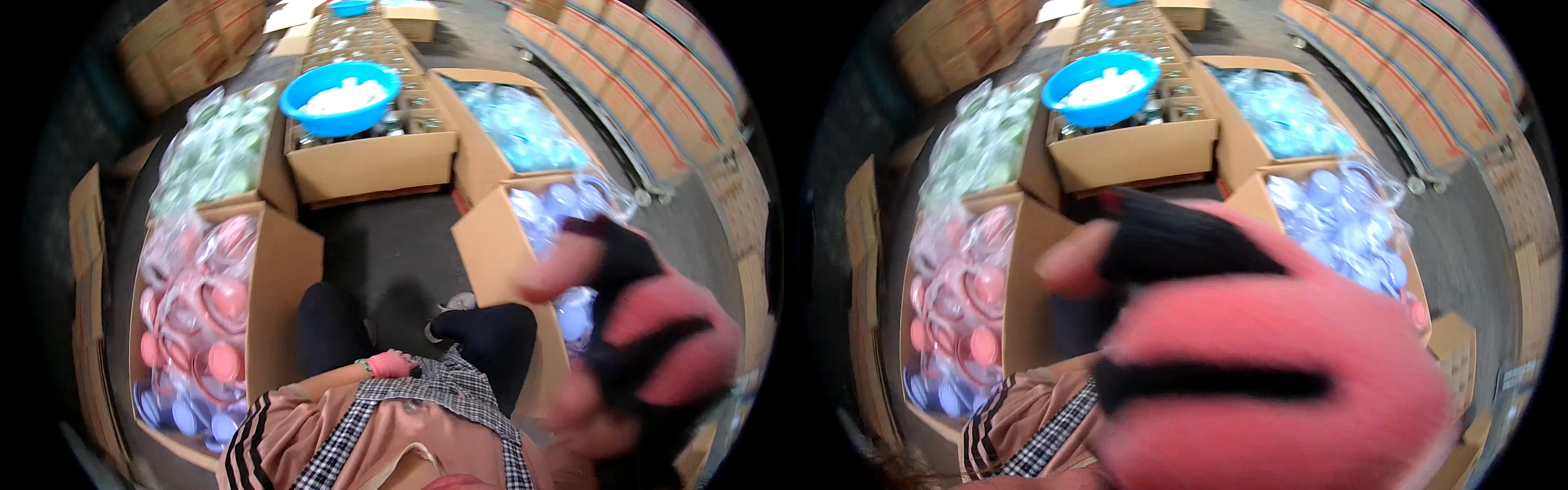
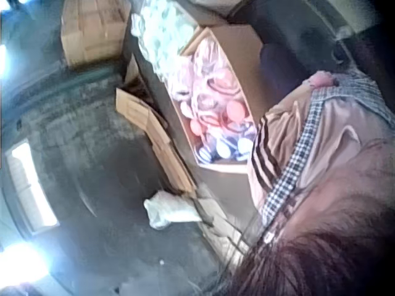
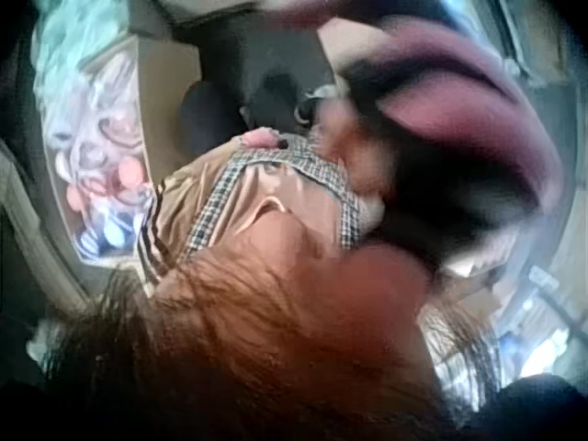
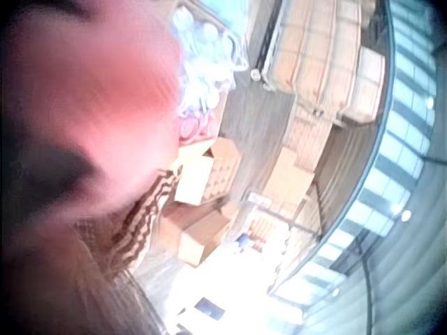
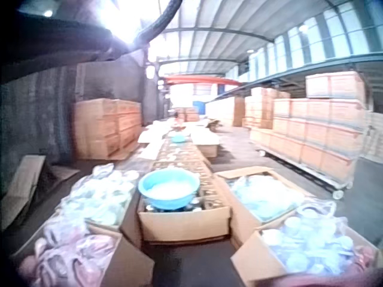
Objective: The person assembles plastic kettles by inserting glass inner pots into the plastic bodies and securing the lids. They then wrap the assembled units in plastic bags and place them into cardboard boxes. The person also handles small white caps and glass jars, placing them into a divided cardboard tray.
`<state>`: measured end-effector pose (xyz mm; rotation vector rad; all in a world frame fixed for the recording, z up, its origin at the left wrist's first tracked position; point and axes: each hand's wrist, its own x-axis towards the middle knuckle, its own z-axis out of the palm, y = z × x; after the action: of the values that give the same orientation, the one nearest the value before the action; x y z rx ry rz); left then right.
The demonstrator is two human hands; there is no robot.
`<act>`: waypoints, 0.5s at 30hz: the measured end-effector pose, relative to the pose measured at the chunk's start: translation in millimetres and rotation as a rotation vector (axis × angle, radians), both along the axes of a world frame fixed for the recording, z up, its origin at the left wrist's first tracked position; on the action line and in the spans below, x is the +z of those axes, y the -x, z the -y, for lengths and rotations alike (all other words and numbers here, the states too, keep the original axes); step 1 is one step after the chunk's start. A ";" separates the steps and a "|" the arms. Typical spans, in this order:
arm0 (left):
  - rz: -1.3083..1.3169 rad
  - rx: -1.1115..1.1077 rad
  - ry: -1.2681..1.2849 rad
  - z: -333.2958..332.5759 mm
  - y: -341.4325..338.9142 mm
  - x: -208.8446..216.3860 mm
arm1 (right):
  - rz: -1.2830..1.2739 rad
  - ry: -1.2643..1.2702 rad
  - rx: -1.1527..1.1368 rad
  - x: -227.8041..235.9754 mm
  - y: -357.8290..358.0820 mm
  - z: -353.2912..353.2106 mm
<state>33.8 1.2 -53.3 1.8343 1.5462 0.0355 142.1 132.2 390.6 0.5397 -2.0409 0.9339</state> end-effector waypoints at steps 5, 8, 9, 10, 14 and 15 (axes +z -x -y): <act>0.017 0.119 -0.044 16.6 0.4 22.7 | -0.140 0.305 -0.510 -61.7 -58.9 -15.7; 0.013 0.239 -0.495 31.7 13.6 37.9 | -0.535 0.052 -0.574 -94.6 -29.2 -22.8; -0.008 0.298 -0.852 35.0 19.6 40.7 | -0.668 -0.036 -0.616 -100.8 -26.1 -24.6; 0.131 0.426 -0.845 39.4 35.2 82.9 | -0.452 0.057 -0.570 -106.3 -42.7 -31.4; -0.160 1.010 -1.008 106.5 116.4 191.5 | 0.741 -0.089 -0.872 -133.4 -63.2 -101.2; -0.157 1.249 -0.980 133.2 129.1 201.3 | 0.895 -0.039 -0.981 -159.2 -53.7 -130.4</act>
<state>-95.3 -132.0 148.0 1.0873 2.8350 1.4436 195.8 262.6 231.4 -0.9952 -2.6144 0.5217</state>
